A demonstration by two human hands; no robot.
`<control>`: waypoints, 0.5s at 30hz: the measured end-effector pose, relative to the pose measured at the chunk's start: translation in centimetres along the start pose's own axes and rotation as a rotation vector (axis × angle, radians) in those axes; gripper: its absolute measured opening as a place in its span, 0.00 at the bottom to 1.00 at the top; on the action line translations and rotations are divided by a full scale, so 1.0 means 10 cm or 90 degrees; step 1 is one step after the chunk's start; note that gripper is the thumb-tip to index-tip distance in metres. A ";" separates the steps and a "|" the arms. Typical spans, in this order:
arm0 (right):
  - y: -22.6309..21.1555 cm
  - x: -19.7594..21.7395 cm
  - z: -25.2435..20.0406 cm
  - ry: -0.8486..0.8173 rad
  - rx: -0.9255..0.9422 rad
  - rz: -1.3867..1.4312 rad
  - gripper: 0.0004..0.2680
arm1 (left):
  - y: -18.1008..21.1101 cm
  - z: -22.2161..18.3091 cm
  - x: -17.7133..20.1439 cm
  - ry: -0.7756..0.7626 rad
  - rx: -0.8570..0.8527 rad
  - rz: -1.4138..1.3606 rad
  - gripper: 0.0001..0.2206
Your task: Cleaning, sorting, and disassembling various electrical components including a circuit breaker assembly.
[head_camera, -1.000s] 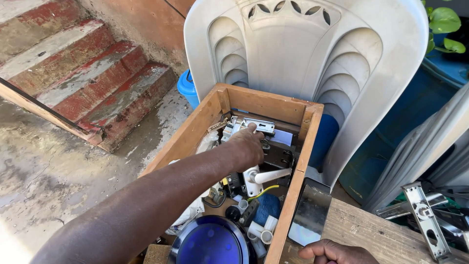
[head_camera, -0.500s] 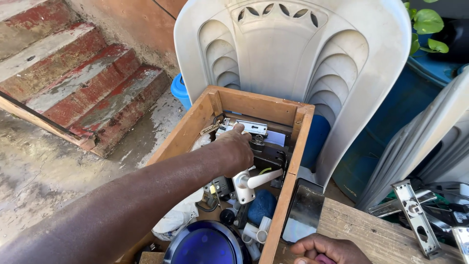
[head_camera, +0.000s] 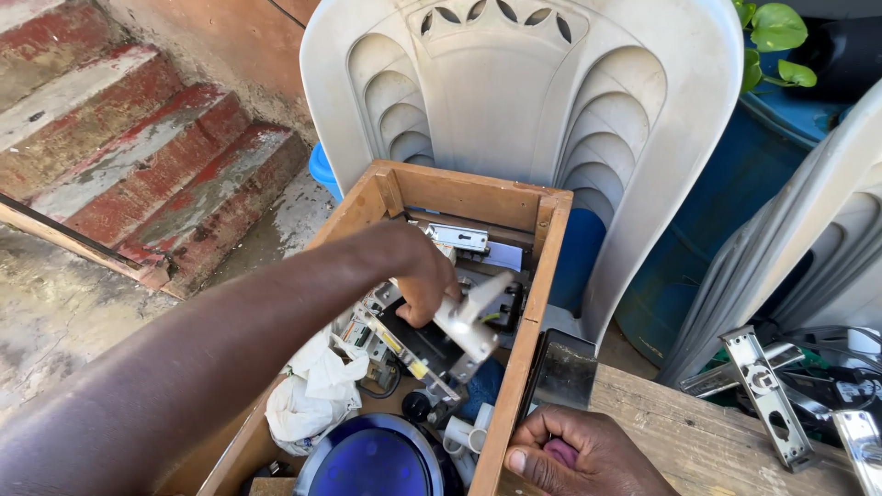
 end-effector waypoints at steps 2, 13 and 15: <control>-0.02 0.00 0.01 0.011 -0.002 -0.026 0.07 | -0.11 -0.12 -0.02 0.028 0.007 -0.084 0.49; -0.09 0.03 0.02 0.023 -0.023 -0.091 0.08 | -0.67 -0.18 -0.53 0.254 -0.100 -0.609 0.45; -0.07 0.03 0.02 0.032 -0.018 -0.036 0.06 | -0.66 -0.17 -0.61 0.312 -0.162 -0.660 0.24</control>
Point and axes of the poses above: each hand's wrist, its own z-axis towards the middle knuckle, its own x-axis out of the back of the hand, y = z × x, the point moved 3 cm from there along z, towards the middle knuckle, and after that the axes turned 9 degrees about -x, right-handed, at the moved point
